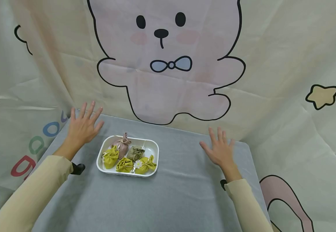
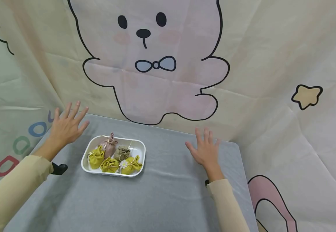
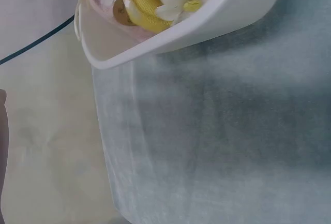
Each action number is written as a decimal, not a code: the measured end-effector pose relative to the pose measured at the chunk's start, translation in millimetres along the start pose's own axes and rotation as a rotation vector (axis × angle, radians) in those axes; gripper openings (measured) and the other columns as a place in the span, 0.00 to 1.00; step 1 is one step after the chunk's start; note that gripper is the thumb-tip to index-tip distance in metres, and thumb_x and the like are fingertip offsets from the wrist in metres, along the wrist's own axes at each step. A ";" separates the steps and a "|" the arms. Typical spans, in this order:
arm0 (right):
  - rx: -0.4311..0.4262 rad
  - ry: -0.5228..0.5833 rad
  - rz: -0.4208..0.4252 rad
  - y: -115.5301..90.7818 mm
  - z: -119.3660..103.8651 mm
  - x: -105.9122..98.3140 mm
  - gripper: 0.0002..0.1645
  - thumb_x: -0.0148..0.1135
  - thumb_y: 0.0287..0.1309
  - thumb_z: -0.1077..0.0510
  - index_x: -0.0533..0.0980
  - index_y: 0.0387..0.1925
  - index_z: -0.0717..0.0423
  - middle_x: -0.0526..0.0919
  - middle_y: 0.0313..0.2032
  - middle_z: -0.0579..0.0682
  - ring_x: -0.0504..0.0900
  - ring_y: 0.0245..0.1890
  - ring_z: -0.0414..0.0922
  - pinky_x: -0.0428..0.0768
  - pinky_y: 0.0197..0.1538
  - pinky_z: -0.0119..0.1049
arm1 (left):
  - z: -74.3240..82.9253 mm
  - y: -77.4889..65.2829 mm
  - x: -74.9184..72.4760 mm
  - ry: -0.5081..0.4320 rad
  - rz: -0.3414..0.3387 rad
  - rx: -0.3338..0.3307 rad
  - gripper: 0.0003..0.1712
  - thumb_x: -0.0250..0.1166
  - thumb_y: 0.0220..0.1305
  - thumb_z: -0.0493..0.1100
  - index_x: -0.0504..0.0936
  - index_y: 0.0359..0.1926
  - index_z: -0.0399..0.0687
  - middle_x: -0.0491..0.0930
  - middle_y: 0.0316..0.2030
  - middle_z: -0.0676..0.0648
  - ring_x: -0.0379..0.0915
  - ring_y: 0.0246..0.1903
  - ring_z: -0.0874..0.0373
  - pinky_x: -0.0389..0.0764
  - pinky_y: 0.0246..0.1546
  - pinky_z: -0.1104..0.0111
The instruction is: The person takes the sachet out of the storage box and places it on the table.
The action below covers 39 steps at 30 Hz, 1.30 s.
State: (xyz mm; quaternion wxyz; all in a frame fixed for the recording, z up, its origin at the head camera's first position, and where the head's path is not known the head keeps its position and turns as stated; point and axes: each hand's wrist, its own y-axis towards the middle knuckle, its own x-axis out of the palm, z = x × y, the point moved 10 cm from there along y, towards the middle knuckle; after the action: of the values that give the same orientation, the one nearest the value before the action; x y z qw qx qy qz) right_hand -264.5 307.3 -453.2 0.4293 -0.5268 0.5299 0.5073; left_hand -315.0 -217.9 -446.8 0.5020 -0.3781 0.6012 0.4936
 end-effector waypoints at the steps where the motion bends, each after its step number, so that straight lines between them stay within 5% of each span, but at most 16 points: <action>1: -0.007 0.007 -0.007 0.4 -3.4 0.5 0.51 0.40 0.65 0.22 0.48 0.79 0.44 0.45 0.77 0.64 0.45 0.75 0.66 0.42 0.63 0.77 | 1.3 -0.9 0.5 0.003 -0.005 0.004 0.37 0.49 0.74 0.58 0.56 0.77 0.51 0.42 0.78 0.40 0.33 0.76 0.39 0.37 0.68 0.34; 11: -0.170 0.151 -0.039 -1.5 -55.7 1.0 0.48 0.45 0.68 0.28 0.46 0.80 0.42 0.44 0.78 0.59 0.45 0.77 0.60 0.45 0.69 0.70 | 10.6 -15.3 13.1 -0.025 -0.044 0.057 0.35 0.50 0.75 0.58 0.59 0.77 0.51 0.44 0.78 0.40 0.37 0.76 0.38 0.41 0.67 0.32; 17: -0.263 0.221 -0.041 -7.2 -82.1 -0.2 0.46 0.47 0.70 0.32 0.47 0.80 0.44 0.44 0.78 0.57 0.46 0.77 0.57 0.47 0.70 0.66 | 21.8 -26.7 22.9 -0.021 -0.084 0.154 0.36 0.52 0.74 0.59 0.59 0.77 0.51 0.48 0.77 0.39 0.43 0.74 0.36 0.46 0.65 0.30; 27: -0.291 0.328 -0.077 -14.0 -104.6 2.9 0.45 0.47 0.71 0.33 0.44 0.80 0.39 0.44 0.79 0.51 0.56 0.73 0.62 0.57 0.69 0.64 | 30.6 -44.9 41.4 -0.084 -0.145 0.256 0.37 0.53 0.74 0.60 0.60 0.76 0.52 0.51 0.76 0.39 0.47 0.73 0.34 0.49 0.65 0.32; 39: -0.389 0.476 -0.044 -20.3 -130.3 3.7 0.48 0.60 0.65 0.36 0.53 0.78 0.46 0.58 0.75 0.48 0.60 0.73 0.48 0.62 0.71 0.53 | 34.9 -65.1 61.0 -0.124 -0.200 0.338 0.36 0.52 0.74 0.59 0.61 0.76 0.49 0.54 0.76 0.39 0.49 0.73 0.35 0.54 0.65 0.34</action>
State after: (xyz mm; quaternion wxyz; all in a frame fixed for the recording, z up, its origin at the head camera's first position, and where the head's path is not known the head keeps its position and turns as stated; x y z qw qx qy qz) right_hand -234.2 179.3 -443.4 0.1951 -0.7144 0.4972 0.4520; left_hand -257.9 -196.1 -520.6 0.6410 -0.3150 0.6028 0.3557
